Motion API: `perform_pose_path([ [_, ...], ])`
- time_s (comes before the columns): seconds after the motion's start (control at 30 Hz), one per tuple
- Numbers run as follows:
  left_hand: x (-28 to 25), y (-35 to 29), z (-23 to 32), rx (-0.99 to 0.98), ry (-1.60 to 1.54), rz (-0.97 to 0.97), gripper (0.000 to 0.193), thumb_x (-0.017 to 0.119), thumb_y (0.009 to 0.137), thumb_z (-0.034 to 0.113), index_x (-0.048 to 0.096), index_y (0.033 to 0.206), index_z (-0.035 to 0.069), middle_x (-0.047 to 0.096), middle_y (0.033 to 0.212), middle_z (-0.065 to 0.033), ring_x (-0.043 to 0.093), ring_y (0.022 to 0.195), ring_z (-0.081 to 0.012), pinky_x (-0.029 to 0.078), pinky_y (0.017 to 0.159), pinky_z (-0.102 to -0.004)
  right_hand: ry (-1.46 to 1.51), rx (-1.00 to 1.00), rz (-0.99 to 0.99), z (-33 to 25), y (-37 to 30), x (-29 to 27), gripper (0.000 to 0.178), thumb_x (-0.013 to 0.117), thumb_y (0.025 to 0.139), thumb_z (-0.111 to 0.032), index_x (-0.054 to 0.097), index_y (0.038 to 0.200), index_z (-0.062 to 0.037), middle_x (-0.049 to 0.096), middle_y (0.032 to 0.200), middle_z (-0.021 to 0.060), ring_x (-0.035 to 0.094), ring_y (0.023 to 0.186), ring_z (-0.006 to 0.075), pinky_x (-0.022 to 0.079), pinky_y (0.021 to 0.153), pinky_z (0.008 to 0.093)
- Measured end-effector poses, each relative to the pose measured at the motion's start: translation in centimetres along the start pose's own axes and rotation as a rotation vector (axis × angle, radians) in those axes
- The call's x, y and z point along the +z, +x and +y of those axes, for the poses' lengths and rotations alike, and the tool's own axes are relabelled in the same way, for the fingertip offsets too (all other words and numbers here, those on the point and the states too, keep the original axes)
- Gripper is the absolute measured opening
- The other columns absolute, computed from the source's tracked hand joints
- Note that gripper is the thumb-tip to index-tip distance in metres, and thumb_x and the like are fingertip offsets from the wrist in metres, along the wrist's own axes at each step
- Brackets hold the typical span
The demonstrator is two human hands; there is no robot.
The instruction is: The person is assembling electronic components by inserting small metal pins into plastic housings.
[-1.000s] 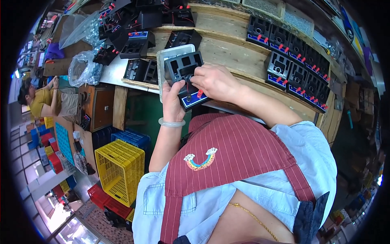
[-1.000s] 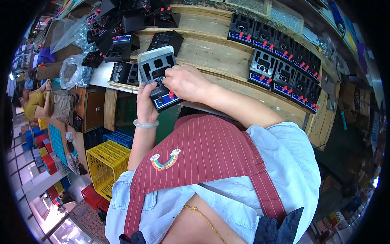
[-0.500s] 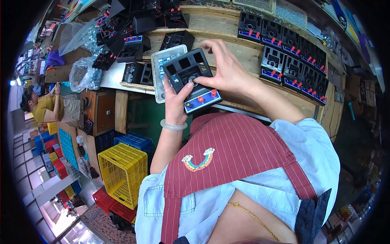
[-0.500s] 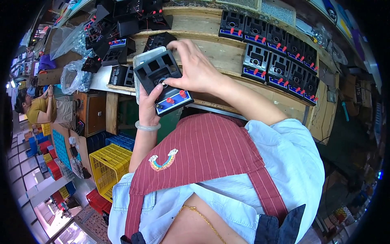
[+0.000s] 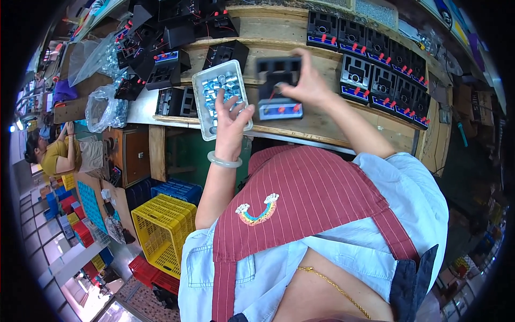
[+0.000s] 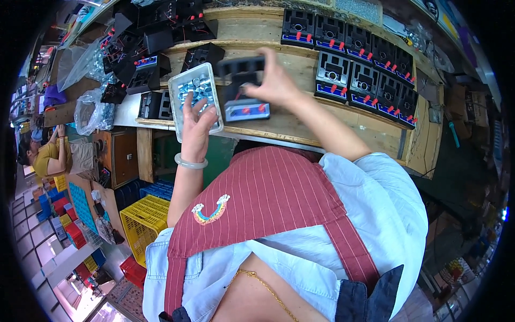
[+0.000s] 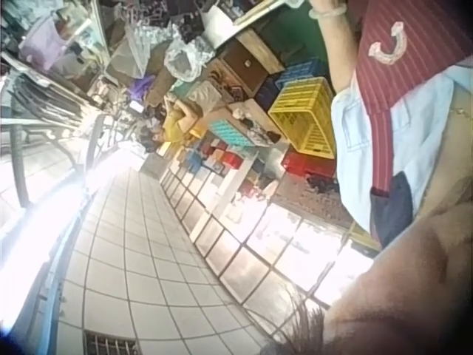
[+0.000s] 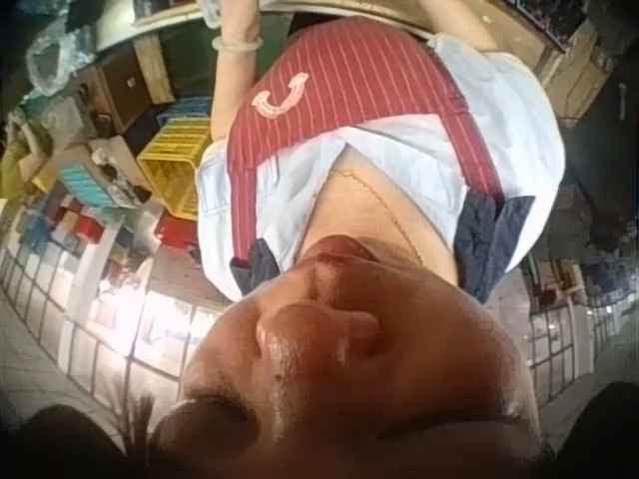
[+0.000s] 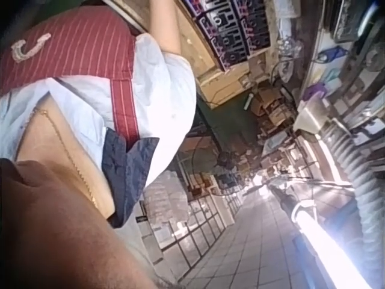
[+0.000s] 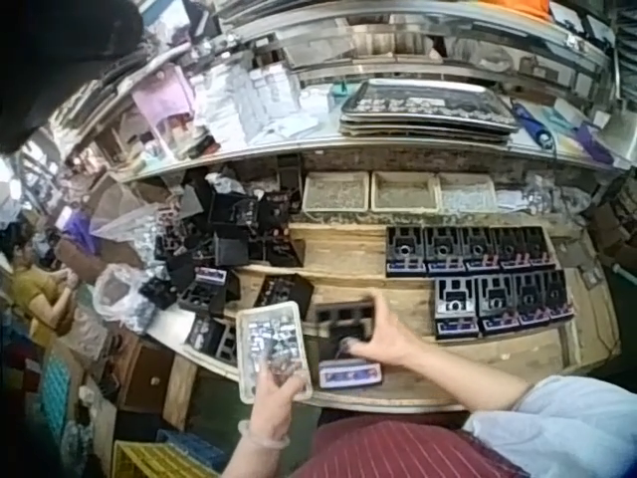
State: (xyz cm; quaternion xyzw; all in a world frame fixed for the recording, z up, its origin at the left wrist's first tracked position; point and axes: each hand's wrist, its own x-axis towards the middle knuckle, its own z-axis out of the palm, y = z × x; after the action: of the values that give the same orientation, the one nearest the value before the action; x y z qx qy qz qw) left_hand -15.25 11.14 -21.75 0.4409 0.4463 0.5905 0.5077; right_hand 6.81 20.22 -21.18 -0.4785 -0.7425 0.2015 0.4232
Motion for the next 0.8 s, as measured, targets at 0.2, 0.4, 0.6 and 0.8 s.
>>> perform_pose_path([
  [0.2,-3.3,-1.2,-1.0,-0.128,-0.072,0.115,0.065,0.065,0.088,0.012,0.031,0.143,0.005,0.052,0.127,-0.0157,0.059,0.105,-0.0202,0.049,0.086,-0.0330,-0.758,0.026,0.186,9.7,1.0,-5.6,0.064,0.074,0.065,-0.015,0.050,0.124,-0.0053,0.058,0.115,0.0232,0.054,0.113,0.0384,0.043,0.099,0.0417],
  [0.4,-4.1,-1.4,-0.9,-0.122,-0.088,0.071,0.038,0.058,0.093,0.009,0.049,0.130,0.003,0.062,0.115,-0.0103,0.061,0.102,-0.0180,0.049,0.085,-0.0304,-0.109,0.172,-0.208,3.1,8.2,1.9,0.058,0.070,0.078,-0.033,0.052,0.123,-0.0010,0.063,0.111,0.0239,0.060,0.104,0.0387,0.049,0.090,0.0442],
  [0.6,-6.1,-0.3,-1.8,0.457,0.936,0.322,0.047,0.065,0.085,0.009,0.048,0.127,-0.001,0.058,0.115,-0.0164,0.057,0.102,-0.0293,0.045,0.092,-0.0349,-0.355,0.303,-0.190,2.3,15.0,10.1,0.069,0.066,0.082,-0.040,0.042,0.127,0.0061,0.063,0.111,0.0293,0.062,0.106,0.0414,0.051,0.090,0.0465],
  [0.8,-8.5,0.5,-4.6,0.142,0.813,0.288,0.036,0.059,0.087,0.005,0.053,0.122,-0.003,0.062,0.092,-0.0194,0.061,0.082,-0.0308,0.049,0.074,-0.0389,-0.504,0.225,-0.103,2.1,10.8,3.8,0.036,0.057,0.081,-0.018,0.053,0.113,-0.0024,0.067,0.092,0.0263,0.065,0.089,0.0431,0.052,0.079,0.0526],
])
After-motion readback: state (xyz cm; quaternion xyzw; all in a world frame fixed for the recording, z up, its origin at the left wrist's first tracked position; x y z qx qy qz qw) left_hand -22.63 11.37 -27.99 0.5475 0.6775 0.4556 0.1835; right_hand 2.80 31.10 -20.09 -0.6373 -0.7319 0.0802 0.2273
